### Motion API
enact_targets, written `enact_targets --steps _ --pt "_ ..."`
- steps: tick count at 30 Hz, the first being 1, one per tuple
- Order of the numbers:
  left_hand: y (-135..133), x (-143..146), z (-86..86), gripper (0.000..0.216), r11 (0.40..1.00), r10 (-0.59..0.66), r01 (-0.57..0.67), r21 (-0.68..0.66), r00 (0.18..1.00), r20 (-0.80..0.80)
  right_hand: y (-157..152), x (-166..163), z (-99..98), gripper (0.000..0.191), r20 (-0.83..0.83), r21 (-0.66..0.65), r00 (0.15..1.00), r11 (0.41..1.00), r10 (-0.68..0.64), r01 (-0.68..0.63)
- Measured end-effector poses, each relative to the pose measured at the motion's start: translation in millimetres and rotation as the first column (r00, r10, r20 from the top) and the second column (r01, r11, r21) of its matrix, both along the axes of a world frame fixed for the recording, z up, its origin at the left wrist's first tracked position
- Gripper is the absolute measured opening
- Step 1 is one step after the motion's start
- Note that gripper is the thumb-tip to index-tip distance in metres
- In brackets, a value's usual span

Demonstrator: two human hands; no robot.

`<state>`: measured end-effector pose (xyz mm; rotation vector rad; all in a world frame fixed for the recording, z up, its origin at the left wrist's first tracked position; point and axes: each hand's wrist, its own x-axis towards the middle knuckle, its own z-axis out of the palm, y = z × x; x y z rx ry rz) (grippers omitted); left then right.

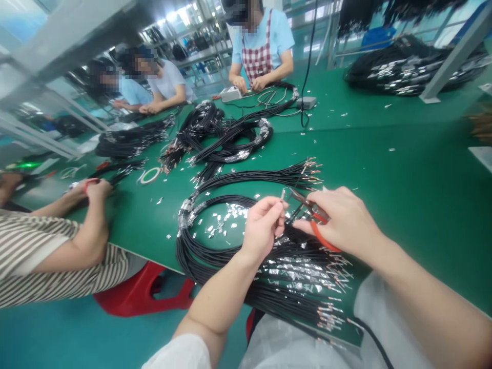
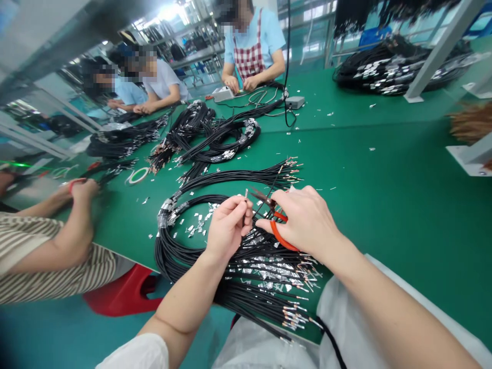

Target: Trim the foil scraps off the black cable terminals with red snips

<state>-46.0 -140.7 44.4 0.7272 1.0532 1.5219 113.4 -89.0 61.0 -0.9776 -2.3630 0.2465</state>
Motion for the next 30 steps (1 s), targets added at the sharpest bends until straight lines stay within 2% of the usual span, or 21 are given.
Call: enact_targets --steps 3,10,17,21,23,25,28,30 --pt "0 -2 1.1 0.019 0.999 -0.036 0.036 -0.014 0.998 0.042 1 1 1.9 0.035 0.144 0.101 0.989 0.994 0.020 -0.035" --pt "0 -1 1.7 0.023 0.997 -0.053 0.055 -0.050 0.998 0.035 1 -1 -1.5 0.040 0.213 0.207 0.977 0.978 -0.013 -0.032" --pt "1 -1 -0.8 0.026 0.996 -0.080 0.080 -0.037 0.997 -0.011 0 -1 -0.3 0.039 0.211 0.221 0.977 0.975 -0.013 -0.035" --pt "0 -2 -0.2 0.022 1.000 -0.016 0.016 0.018 1.000 0.000 9 3 -5.3 0.032 0.175 0.174 0.985 0.985 -0.011 -0.020" --pt "-1 -2 0.1 0.019 0.996 0.051 -0.050 0.072 0.999 -0.009 11 5 -4.9 0.027 0.102 0.118 0.994 0.993 -0.028 0.016" --pt "-4 0 -1.5 0.017 0.992 0.075 -0.069 0.107 0.995 -0.058 8 4 -0.8 0.017 -0.097 0.004 0.994 0.998 -0.058 0.059" --pt "-8 6 -7.0 0.014 0.991 0.003 0.020 0.130 0.985 -0.174 -6 -2 9.0 0.003 -0.474 -0.234 0.874 0.972 -0.108 -0.006" --pt "-10 9 -10.8 0.012 0.986 -0.039 0.075 0.147 0.973 -0.230 -16 -7 13.7 0.006 -0.581 -0.324 0.802 0.943 -0.137 -0.074"
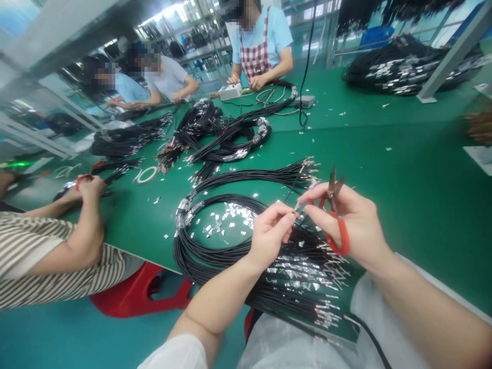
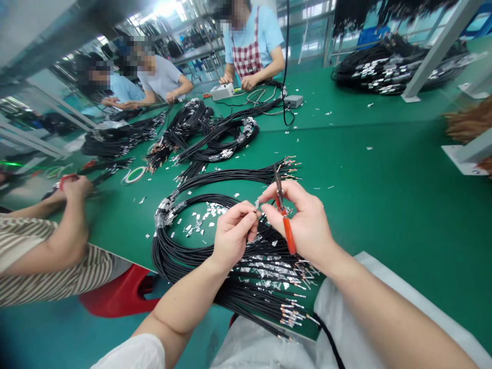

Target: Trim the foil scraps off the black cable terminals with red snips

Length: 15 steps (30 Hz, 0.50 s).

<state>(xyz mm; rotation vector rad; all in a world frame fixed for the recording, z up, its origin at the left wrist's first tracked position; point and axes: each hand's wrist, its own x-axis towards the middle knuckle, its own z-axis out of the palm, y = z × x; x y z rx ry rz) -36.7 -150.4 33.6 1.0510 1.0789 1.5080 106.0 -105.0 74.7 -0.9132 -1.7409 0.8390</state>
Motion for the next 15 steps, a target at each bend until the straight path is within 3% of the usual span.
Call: enact_targets --steps 6,10,13,15 --pt "-2 5 -3.6 0.013 1.000 -0.013 0.013 0.018 0.999 -0.033 -10 -9 -2.6 0.010 -0.104 -0.086 0.995 0.996 0.015 -0.024" --pt "-2 4 -0.1 0.015 0.996 -0.070 0.075 -0.040 0.992 0.101 -9 -9 -6.4 0.014 -0.169 -0.099 0.986 0.995 0.005 -0.022" --pt "0 0 4.0 0.021 0.942 -0.256 0.311 -0.129 0.910 0.326 -9 -9 -8.8 0.015 -0.215 -0.135 0.976 0.989 0.037 -0.067" --pt "2 -4 5.5 0.025 0.841 -0.413 0.521 -0.144 0.792 0.450 -7 -9 -11.0 0.014 -0.218 -0.140 0.973 0.984 0.081 -0.113"
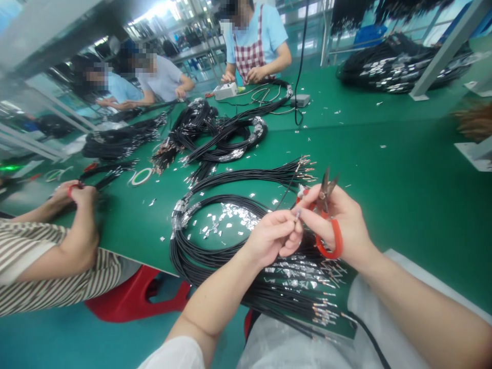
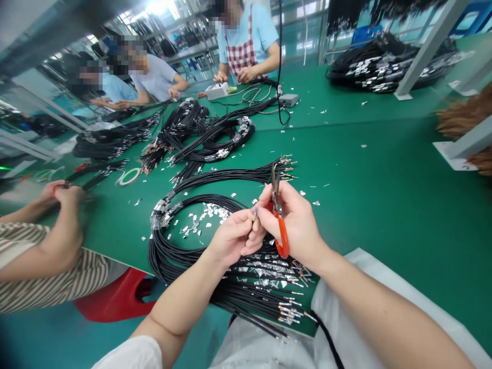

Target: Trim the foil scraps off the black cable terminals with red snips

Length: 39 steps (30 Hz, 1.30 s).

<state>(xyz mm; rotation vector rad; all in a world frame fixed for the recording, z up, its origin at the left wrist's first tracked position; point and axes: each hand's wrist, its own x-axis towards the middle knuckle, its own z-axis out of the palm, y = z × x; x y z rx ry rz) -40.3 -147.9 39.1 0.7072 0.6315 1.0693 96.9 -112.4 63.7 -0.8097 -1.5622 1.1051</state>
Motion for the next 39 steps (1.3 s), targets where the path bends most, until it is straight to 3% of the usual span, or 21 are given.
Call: enact_targets --steps 2,3,6,9,12,16,23,26,29,31,35,39 --pt "2 -2 0.0 0.026 0.992 -0.122 0.124 -0.030 0.992 0.038 2 0 -2.4 0.014 0.020 0.002 0.999 0.999 0.041 -0.041" --pt "3 -3 -0.5 0.026 0.992 -0.118 0.119 -0.032 0.993 0.023 4 0 -3.5 0.014 0.026 0.005 0.998 0.999 0.050 -0.050" --pt "5 -1 -2.8 0.023 0.995 0.101 -0.101 0.005 0.989 -0.110 8 0 -5.4 0.016 0.046 0.043 0.999 0.999 0.008 -0.010" --pt "6 2 -5.2 0.018 0.933 0.359 -0.346 0.098 0.910 -0.206 8 1 -4.2 0.012 0.113 0.117 0.988 0.989 -0.102 0.089" --pt "7 2 -7.2 0.014 0.869 0.491 -0.455 0.192 0.840 -0.229 4 1 -2.5 0.012 0.218 0.217 0.964 0.970 -0.155 0.107" --pt "6 2 -9.2 0.010 0.857 0.501 -0.437 0.271 0.829 -0.249 1 -1 -4.7 0.009 0.290 0.284 0.942 0.955 -0.171 0.086" --pt "2 1 -7.1 0.016 0.933 0.315 -0.248 0.262 0.913 -0.259 13 -1 -14.7 0.013 0.152 0.141 0.984 0.988 -0.088 0.067" --pt "2 -2 -6.2 0.013 0.856 0.436 -0.295 0.425 0.852 -0.289 12 -2 -12.7 0.013 0.169 0.130 0.978 0.986 -0.123 0.101" --pt "2 -7 -5.2 0.005 0.702 0.647 -0.368 0.609 0.686 -0.332 4 -5 -8.0 0.012 0.117 0.095 0.991 0.994 -0.064 0.053" --pt "2 -10 -3.2 0.004 0.649 0.697 -0.326 0.687 0.616 -0.366 -3 -9 -5.9 0.013 0.031 0.018 0.999 1.000 0.018 -0.019" --pt "-2 -12 2.9 0.008 0.637 0.695 -0.282 0.718 0.614 -0.375 -11 -18 -7.2 0.018 -0.144 -0.149 0.977 0.972 0.159 -0.180" --pt "-5 -10 7.6 0.010 0.707 0.667 -0.371 0.602 0.633 -0.393 -14 -25 -15.8 0.023 -0.139 -0.185 0.982 0.970 0.130 -0.155"
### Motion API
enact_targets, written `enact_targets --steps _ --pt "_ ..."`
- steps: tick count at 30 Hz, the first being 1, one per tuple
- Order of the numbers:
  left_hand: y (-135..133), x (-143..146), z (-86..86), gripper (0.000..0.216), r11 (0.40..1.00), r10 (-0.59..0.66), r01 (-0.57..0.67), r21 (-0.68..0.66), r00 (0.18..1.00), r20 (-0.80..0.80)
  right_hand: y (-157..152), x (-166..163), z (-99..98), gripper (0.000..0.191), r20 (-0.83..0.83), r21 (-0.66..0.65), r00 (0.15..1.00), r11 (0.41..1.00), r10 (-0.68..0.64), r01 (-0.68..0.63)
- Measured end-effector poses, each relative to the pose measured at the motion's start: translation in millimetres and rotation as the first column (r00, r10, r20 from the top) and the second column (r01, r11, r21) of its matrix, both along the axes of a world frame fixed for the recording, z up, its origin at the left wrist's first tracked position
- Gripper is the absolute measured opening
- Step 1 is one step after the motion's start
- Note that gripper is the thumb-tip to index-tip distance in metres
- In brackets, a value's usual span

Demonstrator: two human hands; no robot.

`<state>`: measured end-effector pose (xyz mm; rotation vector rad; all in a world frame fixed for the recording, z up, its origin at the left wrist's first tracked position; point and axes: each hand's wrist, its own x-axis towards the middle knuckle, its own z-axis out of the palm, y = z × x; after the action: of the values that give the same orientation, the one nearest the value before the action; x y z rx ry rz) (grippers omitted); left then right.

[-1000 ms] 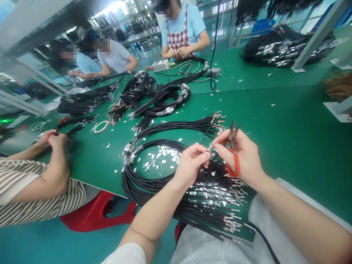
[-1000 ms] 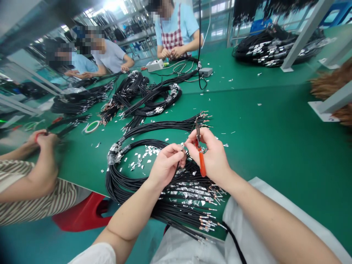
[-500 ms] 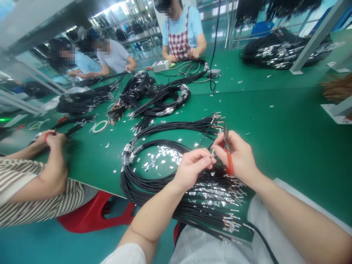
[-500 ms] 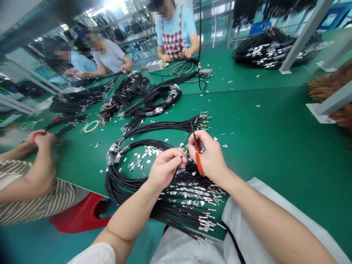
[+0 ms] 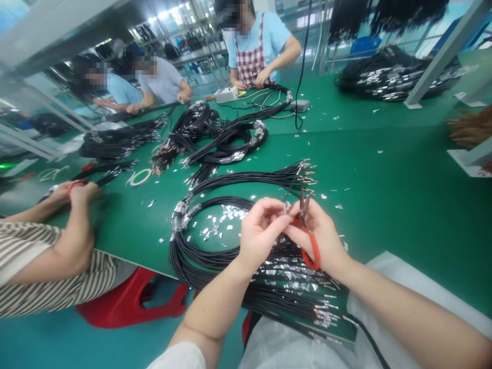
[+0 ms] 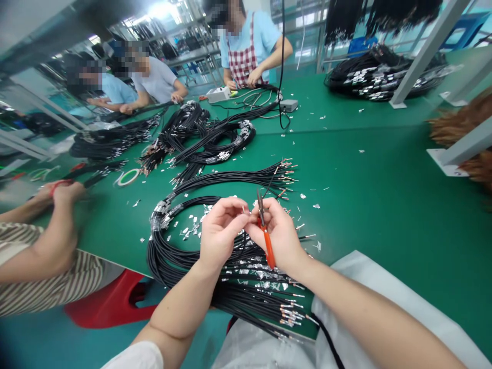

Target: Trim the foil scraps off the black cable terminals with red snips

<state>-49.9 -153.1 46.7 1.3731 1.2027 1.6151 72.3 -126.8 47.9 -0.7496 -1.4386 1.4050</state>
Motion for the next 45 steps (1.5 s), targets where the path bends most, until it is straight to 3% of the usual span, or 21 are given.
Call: enact_targets --steps 7,11,17,22,27,30,32,34,36,41,45 --pt "0 3 -4.4 0.005 0.980 0.198 -0.199 0.009 0.973 -0.118 0 -3 -14.7 0.020 0.082 0.086 0.992 0.993 -0.091 0.084" --pt "4 4 -10.5 0.005 0.984 0.180 -0.176 0.038 0.974 -0.135 6 -2 -15.6 0.022 0.105 0.068 0.984 0.988 -0.142 0.135" --pt "7 7 -13.4 0.012 0.998 0.055 -0.053 0.025 0.995 -0.085 11 -1 -17.6 0.026 0.076 0.077 0.982 0.982 -0.176 0.170" --pt "12 6 -11.3 0.015 0.989 -0.099 0.118 -0.085 0.973 0.207 13 -1 -15.9 0.029 0.087 0.070 0.982 0.984 -0.169 0.163" --pt "18 -2 -3.0 0.018 0.955 -0.086 0.229 -0.189 0.823 0.562 24 20 6.9 0.017 0.206 0.100 0.977 0.994 -0.059 0.039" --pt "17 -5 0.1 0.019 0.940 -0.079 0.268 -0.211 0.773 0.629 29 37 23.8 0.012 0.282 0.177 0.956 0.984 -0.087 0.037" --pt "17 -5 0.9 0.020 0.941 -0.084 0.269 -0.206 0.773 0.629 28 42 30.2 0.014 0.396 0.138 0.918 0.985 0.042 -0.104" --pt "16 -5 1.5 0.021 0.940 -0.094 0.277 -0.201 0.774 0.627 25 42 31.6 0.024 0.480 -0.007 0.843 0.962 0.241 -0.271" --pt "14 -5 2.5 0.021 0.939 -0.108 0.286 -0.192 0.772 0.626 22 37 29.4 0.032 0.497 -0.144 0.780 0.923 0.380 -0.357" --pt "12 -4 3.3 0.021 0.946 -0.121 0.273 -0.176 0.799 0.590 25 32 24.4 0.041 0.477 -0.289 0.744 0.883 0.469 -0.371" --pt "11 -2 0.5 0.019 0.973 -0.079 0.174 -0.153 0.870 0.487 31 36 24.2 0.038 0.414 -0.357 0.717 0.825 0.561 -0.439"
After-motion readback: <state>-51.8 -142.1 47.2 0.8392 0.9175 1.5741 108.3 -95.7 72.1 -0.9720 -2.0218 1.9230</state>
